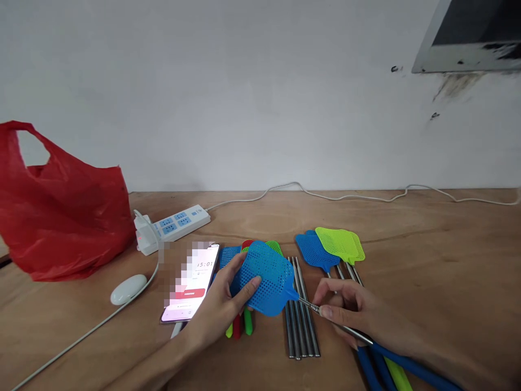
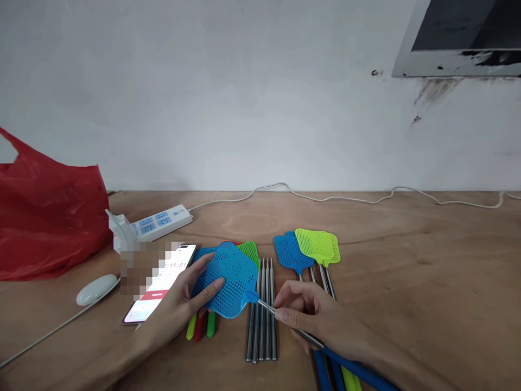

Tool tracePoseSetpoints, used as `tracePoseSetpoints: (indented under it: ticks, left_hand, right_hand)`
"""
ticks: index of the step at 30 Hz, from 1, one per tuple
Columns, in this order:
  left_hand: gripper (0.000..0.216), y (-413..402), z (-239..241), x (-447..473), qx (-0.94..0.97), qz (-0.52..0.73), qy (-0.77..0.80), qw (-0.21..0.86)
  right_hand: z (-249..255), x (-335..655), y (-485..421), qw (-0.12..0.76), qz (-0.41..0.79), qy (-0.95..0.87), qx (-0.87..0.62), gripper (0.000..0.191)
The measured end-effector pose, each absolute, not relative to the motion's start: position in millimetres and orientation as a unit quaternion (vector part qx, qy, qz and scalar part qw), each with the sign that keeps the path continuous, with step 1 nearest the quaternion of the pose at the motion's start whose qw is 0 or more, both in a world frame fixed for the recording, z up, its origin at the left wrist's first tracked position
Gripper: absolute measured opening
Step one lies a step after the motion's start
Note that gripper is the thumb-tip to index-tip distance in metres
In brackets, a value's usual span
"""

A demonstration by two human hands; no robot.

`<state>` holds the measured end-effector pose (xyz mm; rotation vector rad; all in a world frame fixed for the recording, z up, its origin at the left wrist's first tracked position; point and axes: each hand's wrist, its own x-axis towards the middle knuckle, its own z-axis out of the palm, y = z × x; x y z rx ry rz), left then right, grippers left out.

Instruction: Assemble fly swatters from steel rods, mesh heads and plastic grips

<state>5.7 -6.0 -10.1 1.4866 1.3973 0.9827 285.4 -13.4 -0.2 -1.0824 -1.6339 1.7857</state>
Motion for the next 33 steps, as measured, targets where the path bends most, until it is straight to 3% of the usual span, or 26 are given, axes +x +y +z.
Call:
tracePoseSetpoints:
  ticks: [10,21,26,29,33]
  left_hand:
    - [0.069,-11.8,-9.9,11.5,0.643,0.383,0.534,0.394]
    - [0.052,-17.0,1.9,20.7,0.61,0.466,0.496,0.406]
    - [0.045,-11.0,11.3,20.3,0.564,0.521,0.507,0.391]
    - [0.027,-9.9,14.8,17.8,0.551,0.569,0.486,0.37]
    - [0.032,-17.0,15.5,18.6,0.649,0.469,0.448,0.398]
  right_hand:
    - [-3.1,280.9,-16.4,0.27,0.673,-0.578,-0.374,0.04]
    - [1.0,282.2,-14.9,0.261,0.647,-0.595,-0.4,0.041]
    - [5.7,282.1,-14.0,0.339,0.633,-0.519,-0.464,0.046]
    - [10.6,282.1,-13.8,0.381,0.657,-0.452,-0.468,0.046]
    - [11.4,281.6,-12.8,0.421,0.693,-0.412,-0.416,0.034]
